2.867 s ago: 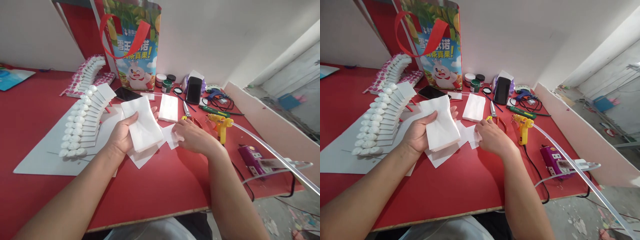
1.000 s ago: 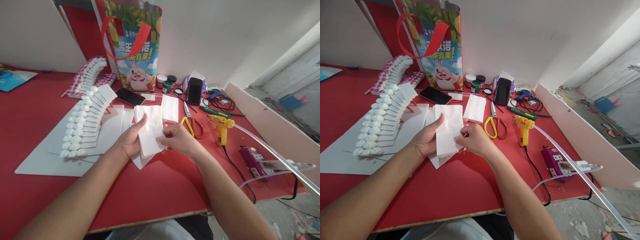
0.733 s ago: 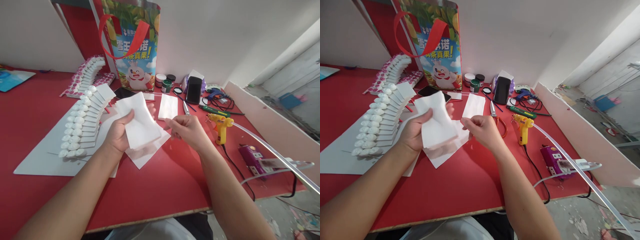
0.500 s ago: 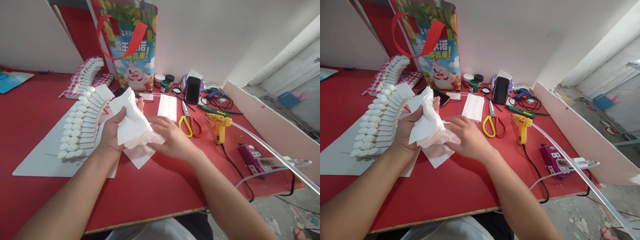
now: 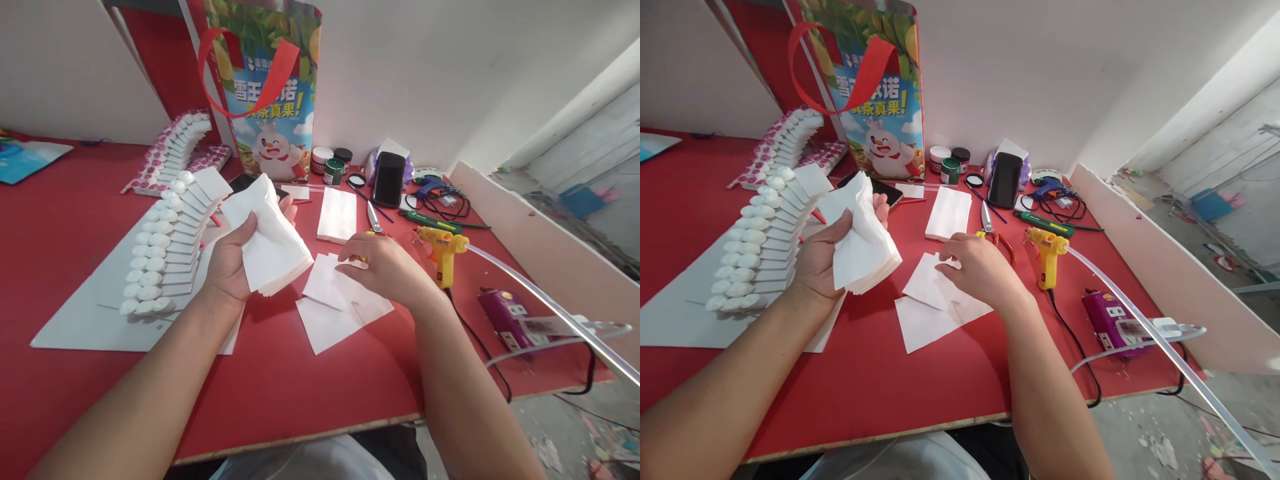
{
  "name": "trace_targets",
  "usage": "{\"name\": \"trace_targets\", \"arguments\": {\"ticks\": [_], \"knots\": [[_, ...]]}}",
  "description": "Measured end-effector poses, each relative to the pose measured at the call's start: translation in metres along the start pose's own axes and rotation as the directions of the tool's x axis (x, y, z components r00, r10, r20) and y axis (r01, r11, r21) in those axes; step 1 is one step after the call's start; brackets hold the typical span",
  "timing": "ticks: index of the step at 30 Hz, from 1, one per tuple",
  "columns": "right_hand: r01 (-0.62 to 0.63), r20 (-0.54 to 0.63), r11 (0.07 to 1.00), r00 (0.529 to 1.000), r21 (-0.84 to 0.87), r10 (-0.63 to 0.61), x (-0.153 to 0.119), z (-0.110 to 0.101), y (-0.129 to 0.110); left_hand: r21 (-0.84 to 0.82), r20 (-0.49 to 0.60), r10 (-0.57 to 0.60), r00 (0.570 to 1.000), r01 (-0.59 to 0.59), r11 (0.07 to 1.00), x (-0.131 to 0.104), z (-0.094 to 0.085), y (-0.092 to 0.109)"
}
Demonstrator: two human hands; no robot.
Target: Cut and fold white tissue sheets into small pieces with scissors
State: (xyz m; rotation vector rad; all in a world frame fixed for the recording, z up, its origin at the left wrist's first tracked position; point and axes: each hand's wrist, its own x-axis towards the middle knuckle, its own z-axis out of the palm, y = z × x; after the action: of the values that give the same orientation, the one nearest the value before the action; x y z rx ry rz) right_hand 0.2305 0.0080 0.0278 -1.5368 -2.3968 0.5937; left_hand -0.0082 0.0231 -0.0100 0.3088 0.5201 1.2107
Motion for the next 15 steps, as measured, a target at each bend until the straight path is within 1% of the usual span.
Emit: {"name": "trace_targets", "arguments": {"ticks": [1,2,4,6,10,15], "knots": [[-0.009,0.024,1.0,1.0,-0.007,0.009,-0.001,-0.001,0.0,0.006,-0.003,-0.01,1.0,0.01,1.0,0.0,-0.001,-0.001],[-0.015,0.075,1.0,0.997,-0.008,0.016,-0.001,-0.001,0.0,0.009,-0.005,-0.017,1.0,0.017,1.0,0.001,-0.001,-0.001],[-0.019,0.198,1.0,0.98,-0.001,0.019,-0.003,0.001,-0.004,0.015,-0.015,-0.023,1.0,0.023,1.0,0.001,-0.001,-0.002],[-0.032,0.267,0.999,0.963,-0.028,0.038,-0.004,0.005,-0.009,0.027,-0.032,-0.024,0.999,0.024,0.999,0.001,-0.001,-0.004],[-0.104,0.253,0.99,0.959,-0.093,0.124,-0.001,0.017,-0.017,0.031,-0.03,-0.026,0.999,0.027,0.999,0.002,-0.002,-0.005],[-0.096,0.155,0.994,0.983,-0.051,0.103,0.003,0.021,-0.009,0.021,-0.019,-0.02,1.0,0.02,1.0,0.002,-0.003,-0.005]]}}
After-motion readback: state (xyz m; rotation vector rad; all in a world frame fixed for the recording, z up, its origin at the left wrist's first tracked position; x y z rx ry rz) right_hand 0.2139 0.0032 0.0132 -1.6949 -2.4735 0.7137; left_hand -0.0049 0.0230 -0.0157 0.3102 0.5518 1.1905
